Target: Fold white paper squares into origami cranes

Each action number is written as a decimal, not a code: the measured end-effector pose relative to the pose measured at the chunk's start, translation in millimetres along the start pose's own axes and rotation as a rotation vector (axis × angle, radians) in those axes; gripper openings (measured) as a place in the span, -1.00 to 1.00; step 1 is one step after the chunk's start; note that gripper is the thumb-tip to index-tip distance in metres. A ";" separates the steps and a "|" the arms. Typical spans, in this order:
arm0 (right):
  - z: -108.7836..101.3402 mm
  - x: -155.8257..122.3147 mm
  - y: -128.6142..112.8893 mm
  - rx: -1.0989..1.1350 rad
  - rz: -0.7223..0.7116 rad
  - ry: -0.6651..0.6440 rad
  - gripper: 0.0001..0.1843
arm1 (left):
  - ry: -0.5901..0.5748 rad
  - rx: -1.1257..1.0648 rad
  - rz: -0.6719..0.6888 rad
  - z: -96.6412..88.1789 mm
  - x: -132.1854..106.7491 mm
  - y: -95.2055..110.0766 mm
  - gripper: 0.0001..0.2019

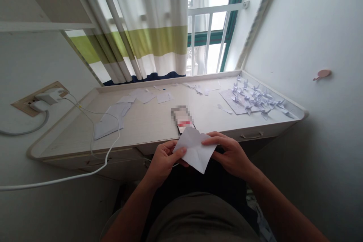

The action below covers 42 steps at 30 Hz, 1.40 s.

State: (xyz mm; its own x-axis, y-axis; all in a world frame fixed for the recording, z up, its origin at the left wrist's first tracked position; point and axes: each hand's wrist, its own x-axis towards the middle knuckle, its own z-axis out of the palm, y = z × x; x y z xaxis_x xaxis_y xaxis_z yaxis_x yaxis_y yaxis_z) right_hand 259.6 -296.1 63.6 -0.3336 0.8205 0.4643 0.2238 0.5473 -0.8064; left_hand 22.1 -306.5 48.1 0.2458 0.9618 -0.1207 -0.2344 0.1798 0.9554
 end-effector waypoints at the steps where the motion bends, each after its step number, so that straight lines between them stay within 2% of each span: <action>1: -1.9 0.5 0.1 -0.010 0.011 -0.006 -0.89 | -0.005 0.006 -0.009 -0.5 -0.4 0.9 -0.65; 6: -6.4 1.8 1.3 0.032 0.088 0.015 -0.94 | -0.027 0.025 -0.062 0.5 -2.5 3.3 -0.63; 11: -1.4 1.1 2.0 0.267 0.272 0.107 -0.90 | -0.094 0.031 -0.113 3.0 -3.6 0.2 -0.57; 16: 0.9 2.4 -2.8 0.407 0.343 0.118 -0.86 | -0.149 0.046 -0.132 1.9 -3.7 -4.4 -0.56; 20: 3.0 4.0 -5.8 0.460 0.378 0.190 -0.78 | -0.187 0.094 -0.108 1.9 -6.4 -3.1 -0.58; 24: 6.4 5.5 -9.3 0.510 0.398 0.227 -0.61 | -0.222 0.096 -0.007 5.7 -9.9 -0.4 -0.41; 27: 7.5 6.6 -12.3 0.513 0.394 0.239 -0.58 | -0.191 0.103 0.005 11.7 -11.0 -0.3 -0.40; 32: 7.1 6.7 -13.6 0.469 0.380 0.280 -0.62 | -0.105 0.142 -0.027 19.0 -10.2 -2.2 -0.65; 42: 10.0 6.5 -15.9 0.454 0.402 0.335 -0.65 | -0.063 0.130 -0.044 20.0 -8.1 -2.7 -0.62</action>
State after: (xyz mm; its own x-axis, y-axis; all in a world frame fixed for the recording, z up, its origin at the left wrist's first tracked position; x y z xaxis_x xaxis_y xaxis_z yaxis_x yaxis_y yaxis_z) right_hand 244.7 -301.1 75.8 0.0125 0.9919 0.1261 -0.1593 0.1265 -0.9791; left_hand 39.5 -318.9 51.9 0.3129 0.9378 -0.1502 -0.0989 0.1895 0.9769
